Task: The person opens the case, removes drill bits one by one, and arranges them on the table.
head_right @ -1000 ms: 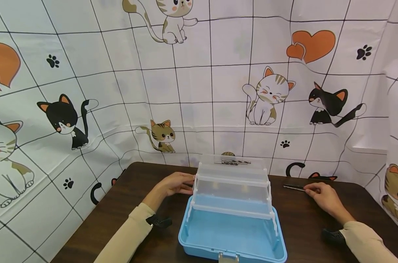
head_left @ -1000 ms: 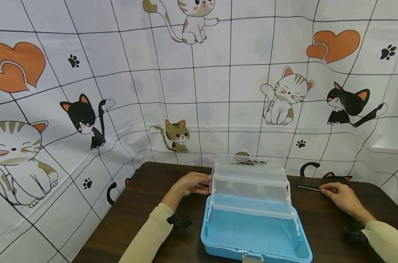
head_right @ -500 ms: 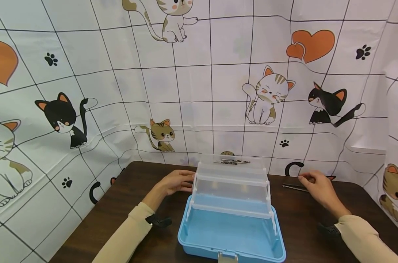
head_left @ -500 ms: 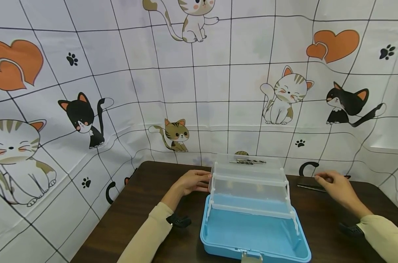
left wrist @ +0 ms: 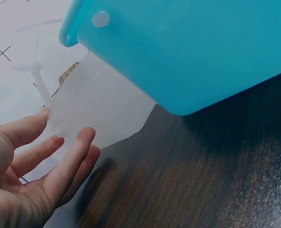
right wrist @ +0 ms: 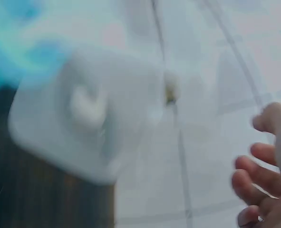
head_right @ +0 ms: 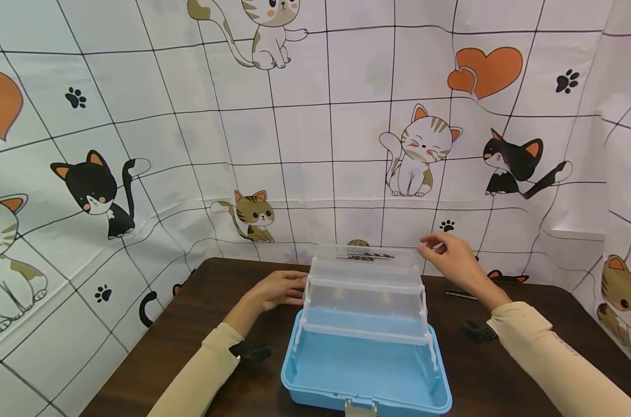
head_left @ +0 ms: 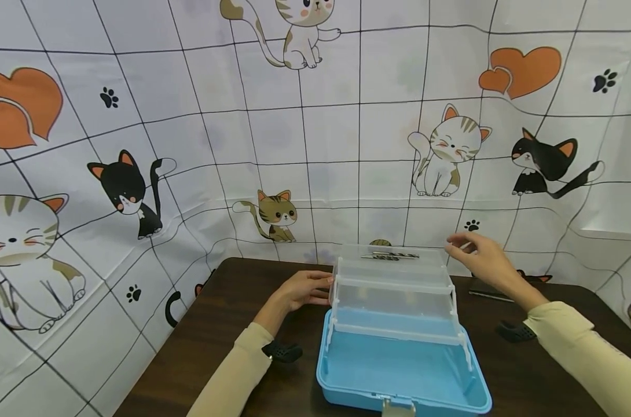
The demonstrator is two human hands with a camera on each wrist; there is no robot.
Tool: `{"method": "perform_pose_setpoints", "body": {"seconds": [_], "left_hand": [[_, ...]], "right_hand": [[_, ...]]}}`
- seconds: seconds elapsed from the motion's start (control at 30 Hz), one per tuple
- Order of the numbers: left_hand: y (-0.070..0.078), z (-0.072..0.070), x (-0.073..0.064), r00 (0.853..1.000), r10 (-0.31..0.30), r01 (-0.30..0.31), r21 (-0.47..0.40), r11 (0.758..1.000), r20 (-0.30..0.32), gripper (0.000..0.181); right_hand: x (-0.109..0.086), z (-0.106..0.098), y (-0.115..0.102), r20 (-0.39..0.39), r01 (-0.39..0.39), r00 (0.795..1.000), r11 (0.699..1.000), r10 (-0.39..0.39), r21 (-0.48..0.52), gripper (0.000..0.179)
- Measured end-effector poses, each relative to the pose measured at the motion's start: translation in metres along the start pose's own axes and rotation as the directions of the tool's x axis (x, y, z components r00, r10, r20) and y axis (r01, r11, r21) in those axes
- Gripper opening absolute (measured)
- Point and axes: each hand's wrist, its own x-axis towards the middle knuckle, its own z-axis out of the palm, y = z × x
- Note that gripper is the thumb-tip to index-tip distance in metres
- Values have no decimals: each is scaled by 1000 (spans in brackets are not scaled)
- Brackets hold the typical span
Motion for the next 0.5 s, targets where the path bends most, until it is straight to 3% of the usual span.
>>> {"method": "perform_pose_setpoints", "body": {"seconds": [0.17,0.27,0.5], "left_hand": [[2,-2,-1,1000,10,-10,-6,1000,5,45],[3,-2,-2,1000,11,-11,-13,1000,2,45],[-1,-1,-4,1000,9,-9,-12,1000,1,44]], "right_hand": [[24,8,-40,122,92,988,996,-93,8,43],[35,17,-56,176,161,970,986,-165,38,34],[51,46,-70,281,280,914,957,-291,78,22]]}}
